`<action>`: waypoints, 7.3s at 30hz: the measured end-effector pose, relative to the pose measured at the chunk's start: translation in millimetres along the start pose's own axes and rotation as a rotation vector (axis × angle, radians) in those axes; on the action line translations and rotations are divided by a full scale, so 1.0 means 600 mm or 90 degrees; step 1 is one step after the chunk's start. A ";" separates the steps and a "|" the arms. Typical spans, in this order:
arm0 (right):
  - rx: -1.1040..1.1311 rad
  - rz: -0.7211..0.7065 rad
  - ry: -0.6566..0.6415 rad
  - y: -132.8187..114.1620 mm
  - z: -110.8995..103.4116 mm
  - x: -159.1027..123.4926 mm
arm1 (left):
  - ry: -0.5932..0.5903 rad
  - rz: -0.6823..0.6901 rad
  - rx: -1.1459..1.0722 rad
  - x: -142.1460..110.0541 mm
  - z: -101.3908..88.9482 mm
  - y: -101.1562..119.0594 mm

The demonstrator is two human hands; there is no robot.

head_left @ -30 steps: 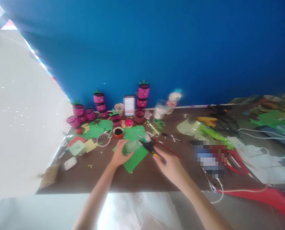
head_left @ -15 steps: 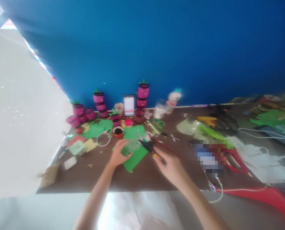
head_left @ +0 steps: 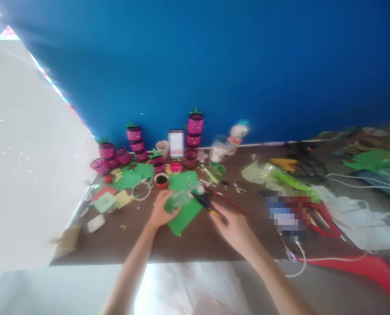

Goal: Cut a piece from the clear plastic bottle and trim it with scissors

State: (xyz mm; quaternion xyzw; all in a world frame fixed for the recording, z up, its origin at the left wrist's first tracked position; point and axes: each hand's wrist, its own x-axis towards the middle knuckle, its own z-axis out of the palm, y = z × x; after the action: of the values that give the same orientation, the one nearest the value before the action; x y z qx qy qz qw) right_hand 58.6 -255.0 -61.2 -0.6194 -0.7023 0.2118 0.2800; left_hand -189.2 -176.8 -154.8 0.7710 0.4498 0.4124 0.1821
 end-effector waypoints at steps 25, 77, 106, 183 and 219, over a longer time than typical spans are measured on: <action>0.009 0.049 -0.075 -0.032 -0.016 0.030 | -0.050 -0.077 -0.039 0.000 0.004 -0.004; 0.594 0.452 0.325 0.161 -0.013 -0.138 | -0.146 0.380 0.323 0.416 0.294 0.198; 0.581 0.445 0.284 0.176 -0.003 -0.150 | 0.103 0.093 0.128 0.356 0.262 0.126; 0.252 0.160 0.098 0.049 0.059 -0.063 | 0.034 -0.121 -0.121 0.015 0.047 -0.008; 0.025 0.081 -0.105 -0.012 -0.009 0.004 | -0.020 -0.078 -0.139 0.012 0.041 -0.022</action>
State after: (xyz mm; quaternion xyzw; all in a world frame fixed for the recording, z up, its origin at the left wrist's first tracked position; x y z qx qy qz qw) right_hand 56.8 -254.1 -52.1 -0.6379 -0.6776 0.2930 0.2191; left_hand -175.0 -161.9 -174.4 0.7243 0.4453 0.4347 0.2969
